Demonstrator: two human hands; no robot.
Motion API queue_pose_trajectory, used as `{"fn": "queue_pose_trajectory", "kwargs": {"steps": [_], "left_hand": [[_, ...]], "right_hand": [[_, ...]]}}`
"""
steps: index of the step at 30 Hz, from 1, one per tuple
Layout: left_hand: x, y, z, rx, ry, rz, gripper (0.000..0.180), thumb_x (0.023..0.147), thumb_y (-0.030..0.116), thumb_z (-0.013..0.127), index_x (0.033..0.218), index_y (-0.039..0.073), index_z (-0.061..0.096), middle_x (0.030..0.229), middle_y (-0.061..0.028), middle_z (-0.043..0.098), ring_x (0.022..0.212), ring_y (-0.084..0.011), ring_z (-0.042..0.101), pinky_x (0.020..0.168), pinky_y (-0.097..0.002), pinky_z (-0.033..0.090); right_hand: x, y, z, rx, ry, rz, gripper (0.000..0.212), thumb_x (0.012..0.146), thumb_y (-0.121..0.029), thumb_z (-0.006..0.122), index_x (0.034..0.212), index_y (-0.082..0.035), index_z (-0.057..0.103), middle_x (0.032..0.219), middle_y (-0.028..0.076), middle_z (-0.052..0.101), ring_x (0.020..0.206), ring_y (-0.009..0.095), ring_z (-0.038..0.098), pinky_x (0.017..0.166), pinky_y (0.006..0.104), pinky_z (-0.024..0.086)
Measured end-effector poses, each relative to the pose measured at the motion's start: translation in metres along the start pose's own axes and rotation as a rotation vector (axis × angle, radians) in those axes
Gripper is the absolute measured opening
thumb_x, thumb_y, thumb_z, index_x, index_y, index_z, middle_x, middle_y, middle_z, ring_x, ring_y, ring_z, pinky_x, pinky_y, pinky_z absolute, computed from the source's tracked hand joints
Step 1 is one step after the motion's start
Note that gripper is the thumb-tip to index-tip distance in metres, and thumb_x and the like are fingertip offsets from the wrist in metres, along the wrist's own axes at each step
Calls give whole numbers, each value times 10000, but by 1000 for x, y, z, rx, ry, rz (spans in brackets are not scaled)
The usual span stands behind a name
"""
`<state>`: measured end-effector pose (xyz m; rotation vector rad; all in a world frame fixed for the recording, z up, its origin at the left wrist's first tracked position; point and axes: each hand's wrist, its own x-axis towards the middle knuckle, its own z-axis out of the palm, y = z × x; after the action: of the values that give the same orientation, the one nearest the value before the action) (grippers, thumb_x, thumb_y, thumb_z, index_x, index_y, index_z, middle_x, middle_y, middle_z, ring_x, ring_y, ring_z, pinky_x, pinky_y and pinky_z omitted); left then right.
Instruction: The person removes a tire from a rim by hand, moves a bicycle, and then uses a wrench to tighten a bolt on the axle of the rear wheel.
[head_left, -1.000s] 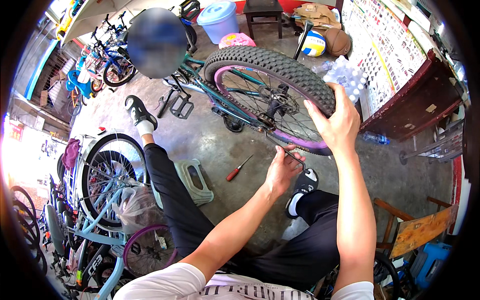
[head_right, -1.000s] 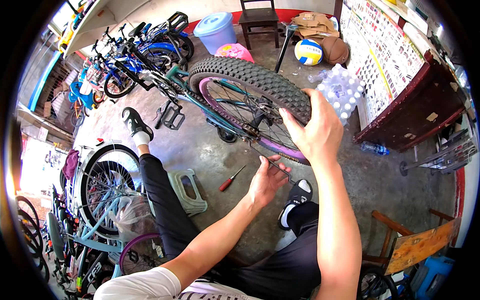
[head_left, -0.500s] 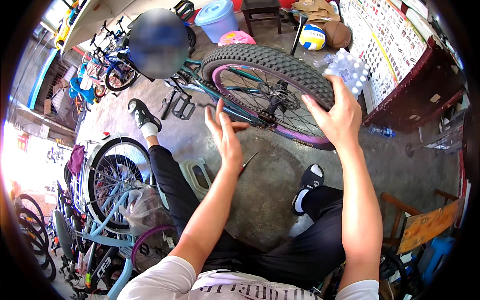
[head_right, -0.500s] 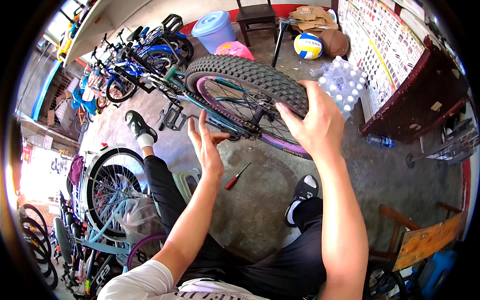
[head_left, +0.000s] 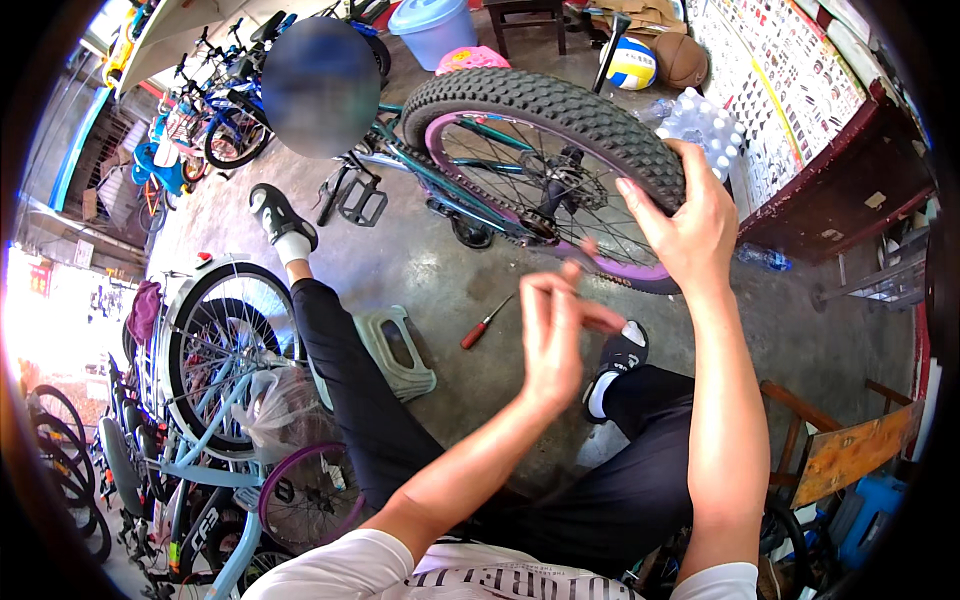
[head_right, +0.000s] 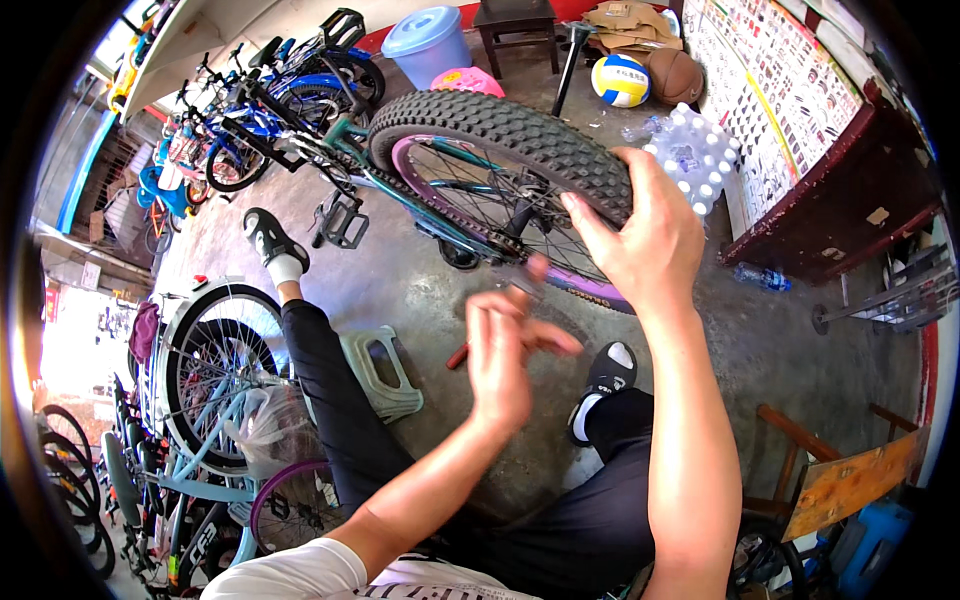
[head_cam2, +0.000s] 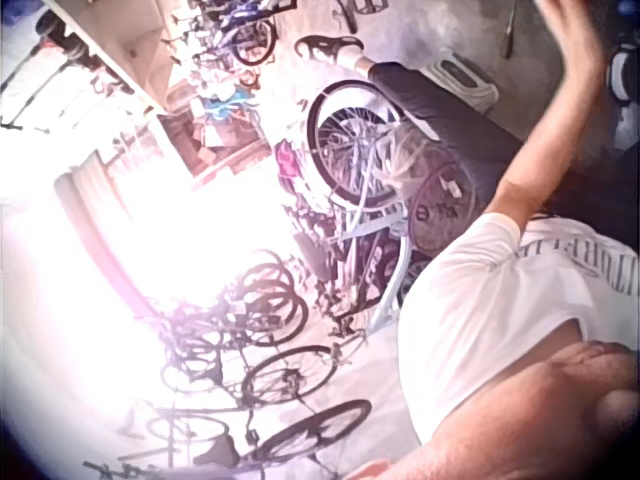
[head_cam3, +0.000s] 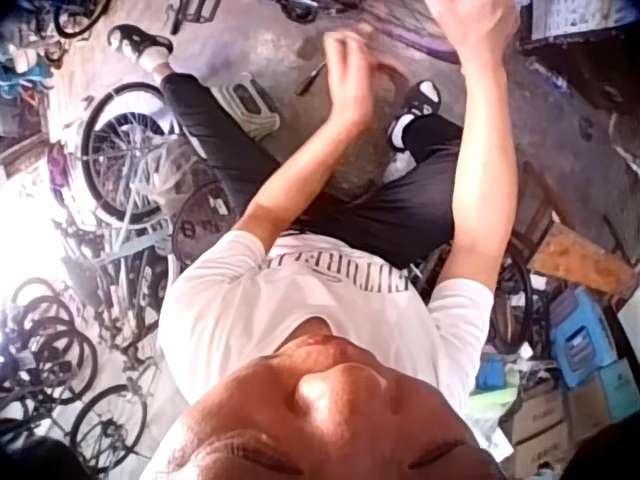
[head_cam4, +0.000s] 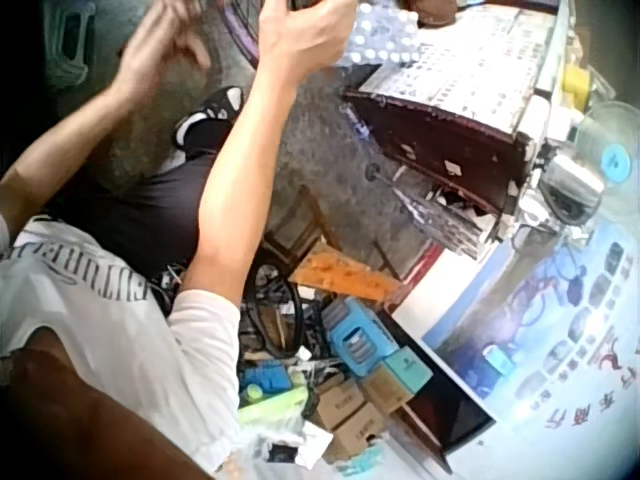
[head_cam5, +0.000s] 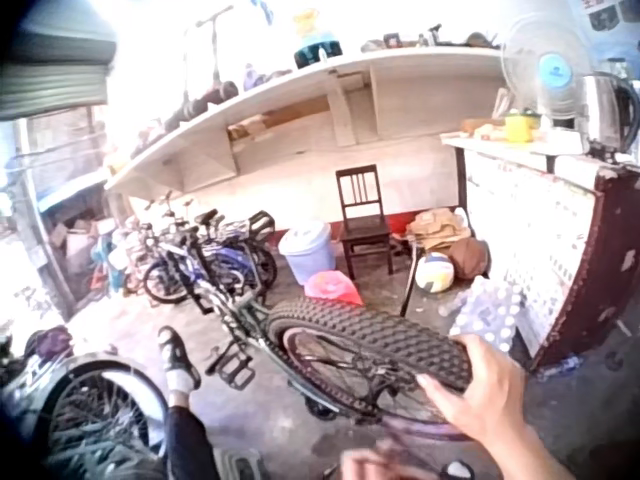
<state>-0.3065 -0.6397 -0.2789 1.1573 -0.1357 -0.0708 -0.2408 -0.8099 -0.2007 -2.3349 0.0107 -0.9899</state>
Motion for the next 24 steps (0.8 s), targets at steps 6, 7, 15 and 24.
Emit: {"fn": "queue_pose_trajectory", "kwargs": {"steps": [6,7,15,24], "left_hand": [[100,2,-121,312,395,127,395,1131,472,368,1166,79,391,1425,-143,628,709,-243,711,700,-338,588],[100,-22,-137,324,426,-39,458,1113,523,383,1196,73,401,1409,-139,639,724,-239,716,703,-350,588],[-7,-66,-13,-40,119,-404,449,1110,511,408,1141,63,404,1444,-176,612,746,-229,721,694,-348,583],[85,-1,-106,336,329,132,331,1136,369,393,1196,44,411,1509,-154,562,799,-215,729,697,-319,580]], "right_hand": [[1,-3,-5,-22,-28,37,504,809,-358,851,1157,-63,636,983,152,723,902,365,714,762,442,547],[1,-3,-3,-21,-23,28,506,809,-358,850,1159,-64,635,981,152,723,902,366,714,763,442,547],[1,2,1,-39,-14,0,492,812,-356,849,1150,-68,637,958,145,724,882,373,713,746,448,546],[3,-2,-2,-7,-18,7,481,819,-348,847,1157,-76,637,980,133,727,902,362,715,761,444,547]]}}
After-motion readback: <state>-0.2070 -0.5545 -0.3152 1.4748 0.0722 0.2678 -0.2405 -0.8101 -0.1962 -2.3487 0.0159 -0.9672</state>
